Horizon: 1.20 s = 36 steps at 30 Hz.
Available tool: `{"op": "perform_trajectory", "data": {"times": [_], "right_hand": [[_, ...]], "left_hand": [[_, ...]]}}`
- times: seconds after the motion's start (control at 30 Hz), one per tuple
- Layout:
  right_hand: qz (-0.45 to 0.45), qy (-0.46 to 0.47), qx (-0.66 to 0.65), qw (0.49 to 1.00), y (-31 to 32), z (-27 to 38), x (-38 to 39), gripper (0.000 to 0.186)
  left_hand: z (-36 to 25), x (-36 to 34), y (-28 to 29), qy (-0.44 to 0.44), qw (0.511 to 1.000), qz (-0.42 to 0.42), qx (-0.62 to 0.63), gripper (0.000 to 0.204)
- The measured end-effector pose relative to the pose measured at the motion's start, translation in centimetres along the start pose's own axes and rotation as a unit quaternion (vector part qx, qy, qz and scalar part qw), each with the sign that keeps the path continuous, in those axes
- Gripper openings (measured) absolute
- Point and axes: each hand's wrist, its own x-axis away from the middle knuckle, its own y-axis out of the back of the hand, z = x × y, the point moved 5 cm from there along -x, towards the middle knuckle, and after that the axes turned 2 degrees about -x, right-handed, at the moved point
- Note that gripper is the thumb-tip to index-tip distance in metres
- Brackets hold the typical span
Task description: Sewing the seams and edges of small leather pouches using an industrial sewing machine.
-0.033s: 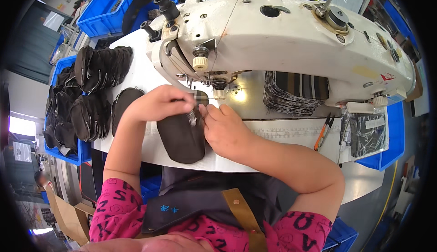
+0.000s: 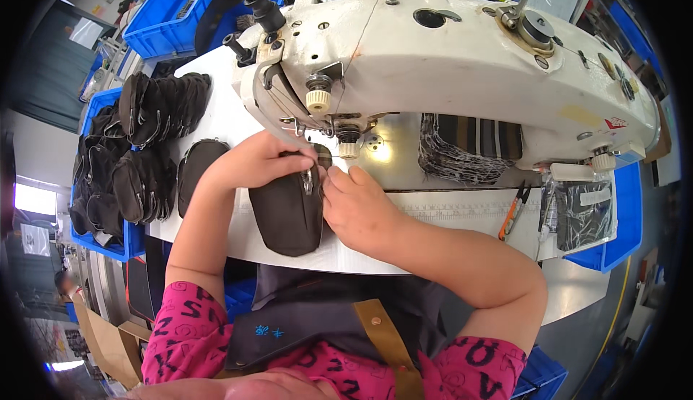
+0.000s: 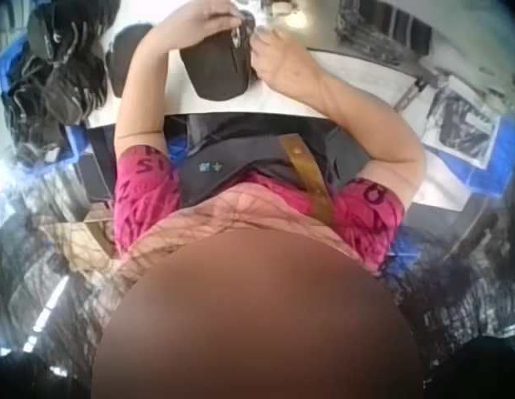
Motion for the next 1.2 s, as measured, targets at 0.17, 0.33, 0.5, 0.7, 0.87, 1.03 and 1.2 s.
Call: {"op": "perform_trajectory", "data": {"times": [0.17, 0.33, 0.5, 0.7, 0.87, 1.03, 1.2], "right_hand": [[-0.047, 0.001, -0.026, 0.999, 0.1, 0.0, -0.3, 0.020], [-0.074, 0.020, -0.023, 0.997, 0.3, -0.2, 0.0, 0.019], [-0.103, 0.059, -0.067, 0.991, 0.4, -1.1, -0.2, 0.021], [-0.069, 0.087, -0.126, 0.986, 0.7, -1.5, -0.5, 0.022], [-0.120, 0.101, -0.096, 0.983, 0.6, -1.9, -0.3, 0.023], [-0.109, 0.024, -0.071, 0.991, 1.7, -2.0, -0.6, 0.022], [-0.158, 0.091, -0.003, 0.983, 1.4, -0.1, -0.3, 0.026]], "left_hand": [[3.1, -1.3, -0.8, -0.012, 0.992, -0.087, -0.093, 0.017], [3.3, -0.7, -0.4, 0.083, 0.977, -0.112, -0.160, 0.019], [2.2, 0.6, 0.1, 0.065, 0.985, -0.090, -0.131, 0.018], [1.9, 0.2, -0.1, -0.009, 0.991, -0.090, -0.095, 0.015], [2.1, -0.1, -0.4, -0.004, 0.990, -0.095, -0.104, 0.016], [1.9, 0.1, -0.5, 0.016, 0.988, -0.096, -0.124, 0.014], [1.7, 0.1, -0.9, 0.015, 0.984, -0.111, -0.141, 0.013]]}}
